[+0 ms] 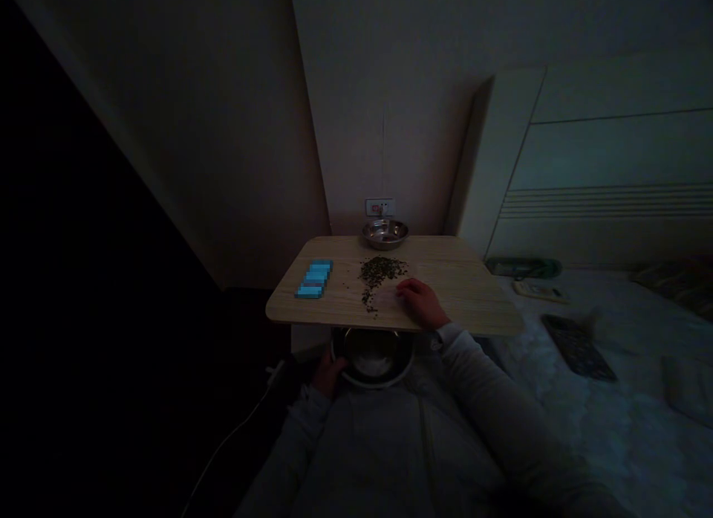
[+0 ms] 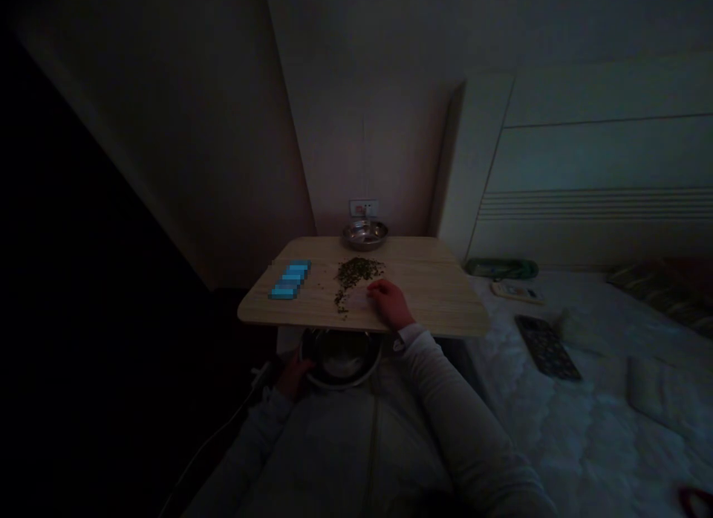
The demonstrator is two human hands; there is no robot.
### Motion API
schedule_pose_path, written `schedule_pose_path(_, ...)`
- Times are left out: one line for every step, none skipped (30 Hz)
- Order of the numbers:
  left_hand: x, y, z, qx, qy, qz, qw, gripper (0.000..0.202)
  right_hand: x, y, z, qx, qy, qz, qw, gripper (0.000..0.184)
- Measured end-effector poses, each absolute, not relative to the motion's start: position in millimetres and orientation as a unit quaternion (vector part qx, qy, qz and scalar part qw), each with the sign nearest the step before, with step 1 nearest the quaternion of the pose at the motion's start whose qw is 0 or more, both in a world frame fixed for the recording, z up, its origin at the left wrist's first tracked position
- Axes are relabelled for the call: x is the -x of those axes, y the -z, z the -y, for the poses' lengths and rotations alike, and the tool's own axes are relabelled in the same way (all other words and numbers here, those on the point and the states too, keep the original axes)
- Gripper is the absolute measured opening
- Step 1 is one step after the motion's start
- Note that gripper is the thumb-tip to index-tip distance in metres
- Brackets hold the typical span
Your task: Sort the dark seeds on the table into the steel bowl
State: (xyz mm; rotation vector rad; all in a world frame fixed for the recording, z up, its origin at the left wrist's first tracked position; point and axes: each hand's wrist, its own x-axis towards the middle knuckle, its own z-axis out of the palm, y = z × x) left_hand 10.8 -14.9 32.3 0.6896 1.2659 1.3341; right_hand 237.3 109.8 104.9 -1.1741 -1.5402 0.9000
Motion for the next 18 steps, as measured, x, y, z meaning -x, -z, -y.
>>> schedule_pose_path(-10.2,-32.9,14.9,-0.299,-0.565,-0.533,0.554,0.07,-237.1,-104.9,-109.9,0.493,-0.368,0.622,0.485,0.016)
schedule_pose_path(-9.6,-33.3,15.0,-0.309,-0.564,-0.53,0.553,0.068,-236.9,-105.1,-109.8,0.505,-0.37,0.609,0.487,0.015)
schedule_pose_path(-9.0,-33.4,15.0,-0.317,-0.56,-0.529,0.553,0.066,-236.6,-105.4,-109.4,0.513,-0.373,0.6,0.489,0.015)
schedule_pose_path(-8.3,-33.0,14.9,-0.324,-0.557,-0.529,0.553,0.061,-236.4,-105.9,-109.0,0.514,-0.373,0.598,0.49,0.014)
schedule_pose_path(-7.7,-31.9,14.7,-0.327,-0.557,-0.528,0.551,0.057,-236.4,-106.4,-108.4,0.512,-0.372,0.599,0.49,0.014)
schedule_pose_path(-7.2,-30.1,14.3,-0.329,-0.56,-0.527,0.548,0.054,-236.4,-107.0,-107.9,0.508,-0.371,0.602,0.492,0.014)
schedule_pose_path(-6.8,-27.8,13.7,-0.329,-0.563,-0.526,0.546,0.052,-236.6,-107.6,-107.4,0.504,-0.371,0.605,0.493,0.013)
schedule_pose_path(-6.5,-25.0,12.9,-0.331,-0.566,-0.523,0.545,0.052,-236.8,-108.2,-107.0,0.501,-0.37,0.607,0.493,0.013)
schedule_pose_path(-6.4,-22.2,12.0,-0.33,-0.569,-0.521,0.544,0.053,-237.0,-108.9,-106.5,0.5,-0.37,0.609,0.493,0.013)
schedule_pose_path(-6.4,-19.6,11.1,-0.326,-0.571,-0.521,0.544,0.055,-237.0,-109.8,-106.1,0.501,-0.369,0.608,0.493,0.013)
schedule_pose_path(-6.5,-17.6,10.4,-0.321,-0.572,-0.522,0.545,0.057,-237.0,-110.6,-105.6,0.505,-0.368,0.606,0.492,0.013)
schedule_pose_path(-6.9,-16.6,9.8,-0.316,-0.572,-0.524,0.546,0.058,-236.8,-111.6,-105.1,0.509,-0.367,0.604,0.491,0.013)
schedule_pose_path(-7.4,-16.8,9.7,-0.311,-0.574,-0.524,0.547,0.059,-236.6,-112.5,-104.6,0.513,-0.367,0.603,0.489,0.012)
schedule_pose_path(-8.0,-18.2,9.9,-0.307,-0.576,-0.524,0.548,0.059,-236.3,-113.5,-104.0,0.515,-0.368,0.603,0.487,0.012)
schedule_pose_path(-8.6,-20.5,10.5,-0.304,-0.576,-0.523,0.55,0.058,-236.2,-114.3,-103.5,0.514,-0.37,0.604,0.484,0.012)
schedule_pose_path(-9.1,-23.6,11.4,-0.303,-0.574,-0.523,0.553,0.058,-236.1,-115.0,-103.0,0.511,-0.374,0.607,0.48,0.012)
schedule_pose_path(-9.4,-26.9,12.4,-0.3,-0.57,-0.526,0.556,0.059,-236.1,-115.5,-102.7,0.507,-0.377,0.61,0.478,0.012)
schedule_pose_path(-9.5,-29.8,13.3,-0.297,-0.564,-0.53,0.56,0.06,-236.2,-115.8,-102.4,0.502,-0.382,0.612,0.477,0.011)
